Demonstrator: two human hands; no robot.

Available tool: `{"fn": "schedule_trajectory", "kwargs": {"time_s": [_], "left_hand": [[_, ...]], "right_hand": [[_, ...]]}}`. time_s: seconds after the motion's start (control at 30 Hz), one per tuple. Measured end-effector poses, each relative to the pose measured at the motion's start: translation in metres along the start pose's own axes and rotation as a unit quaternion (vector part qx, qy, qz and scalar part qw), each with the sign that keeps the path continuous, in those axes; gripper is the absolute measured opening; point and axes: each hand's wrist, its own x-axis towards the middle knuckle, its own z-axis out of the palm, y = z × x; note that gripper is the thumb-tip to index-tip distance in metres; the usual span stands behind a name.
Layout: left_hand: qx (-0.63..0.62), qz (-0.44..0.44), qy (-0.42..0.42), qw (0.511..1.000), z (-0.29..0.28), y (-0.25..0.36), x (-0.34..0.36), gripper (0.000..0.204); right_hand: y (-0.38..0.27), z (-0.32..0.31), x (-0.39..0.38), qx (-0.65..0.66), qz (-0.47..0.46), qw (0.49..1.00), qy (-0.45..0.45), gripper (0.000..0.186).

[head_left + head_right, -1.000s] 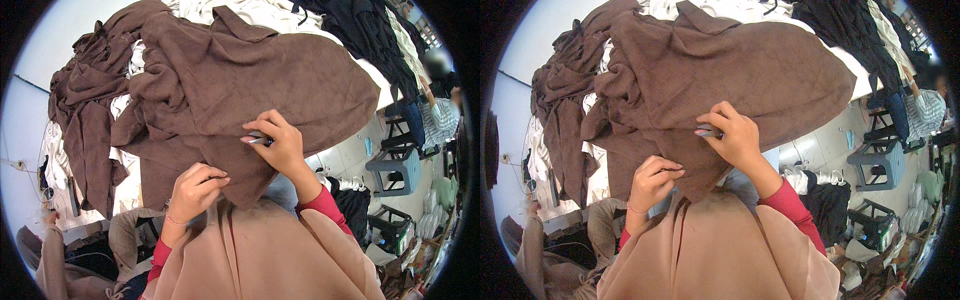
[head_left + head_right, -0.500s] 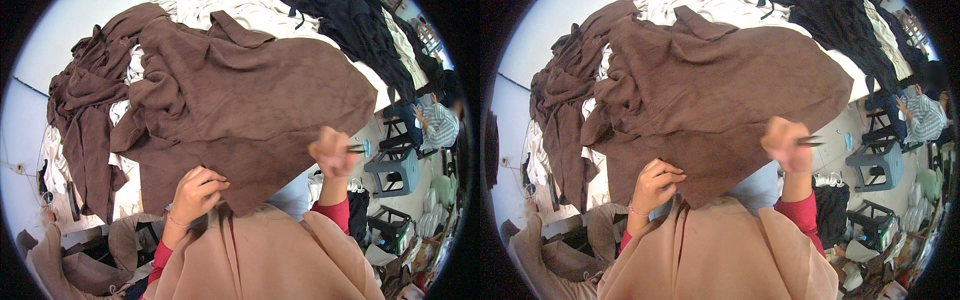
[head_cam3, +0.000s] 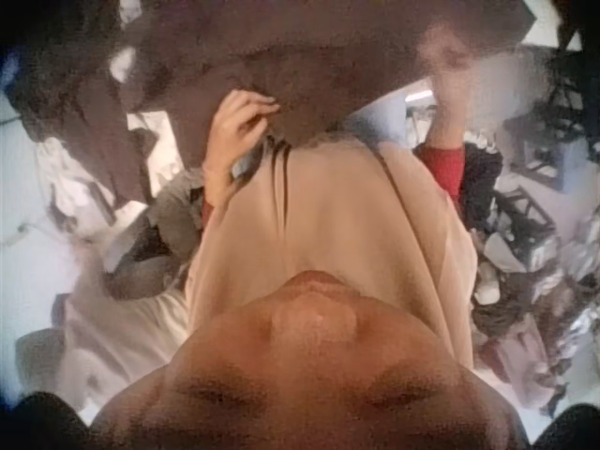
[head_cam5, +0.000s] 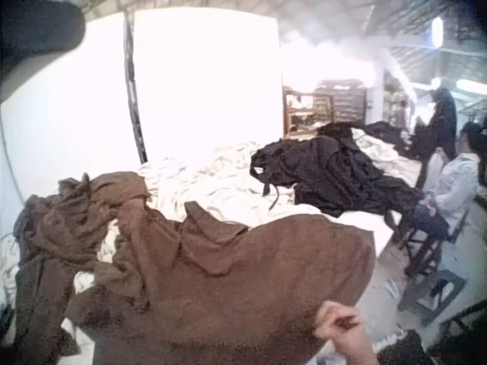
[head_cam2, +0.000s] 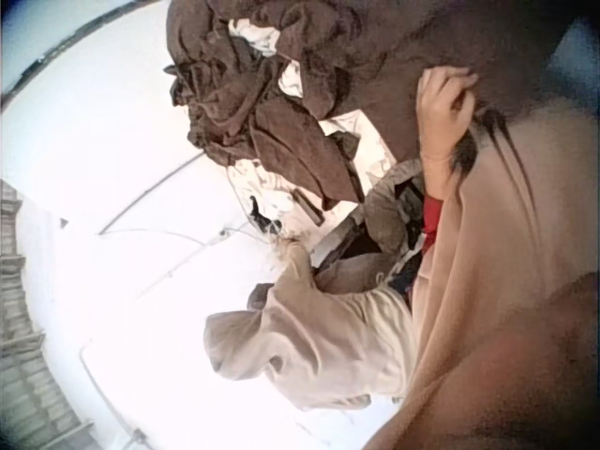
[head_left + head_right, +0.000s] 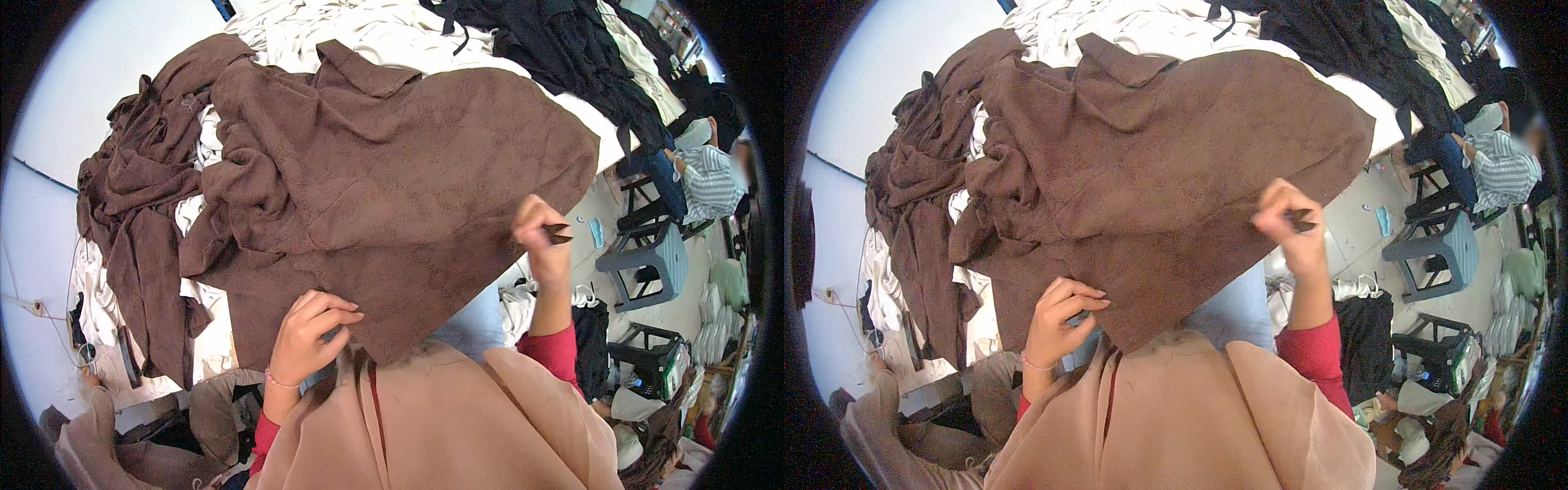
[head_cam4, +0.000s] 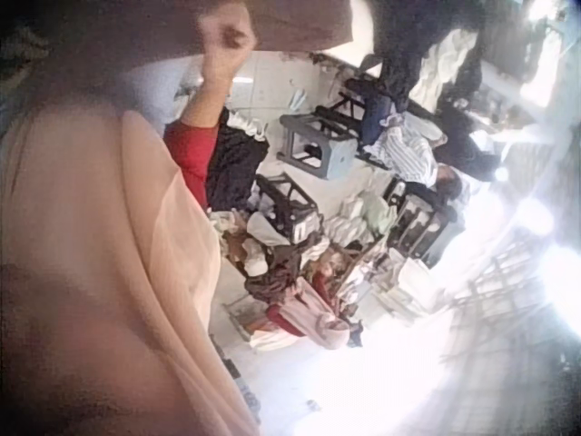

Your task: The person repeatedly picks at and pulls loose threads from a brown garment laid on a table. They turn the fabric over and continue removing threads from different areas by hand.

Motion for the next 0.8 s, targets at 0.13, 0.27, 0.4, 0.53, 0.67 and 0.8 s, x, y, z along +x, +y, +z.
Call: {"fn": "schedule_trajectory", "kwargs": {"time_s": [0.13,0.27,0.4,0.53,0.67,0.8], "left_hand": [[-0.068,0.012,-0.055,0.996,-0.014,0.009,0.009,0.02],[-0.117,-0.031,-0.2,0.972,-0.034,0.023,0.009,0.019],[-0.077,-0.05,-0.228,0.969,-0.066,0.031,0.006,0.017],[0.002,-0.112,-0.159,0.981,-0.11,0.039,-0.016,0.02],[0.052,-0.253,-0.098,0.961,-0.131,0.048,-0.04,0.032],[-0.027,-0.217,-0.172,0.96,-0.128,0.054,-0.021,0.041]], "right_hand": [[-0.016,-0.022,0.003,-0.009,0.062,0.996,0.064,0.022],[-0.021,0.007,0.016,-0.254,-0.051,0.964,-0.061,0.021],[-0.016,0.055,0.025,-0.435,-0.048,0.883,-0.17,0.035],[-0.025,0.065,0.026,-0.499,-0.039,0.833,-0.238,0.026],[-0.048,0.07,0.0,-0.289,-0.024,0.881,-0.372,0.024],[-0.059,0.078,-0.011,-0.218,0.076,0.81,-0.54,0.03]]}}
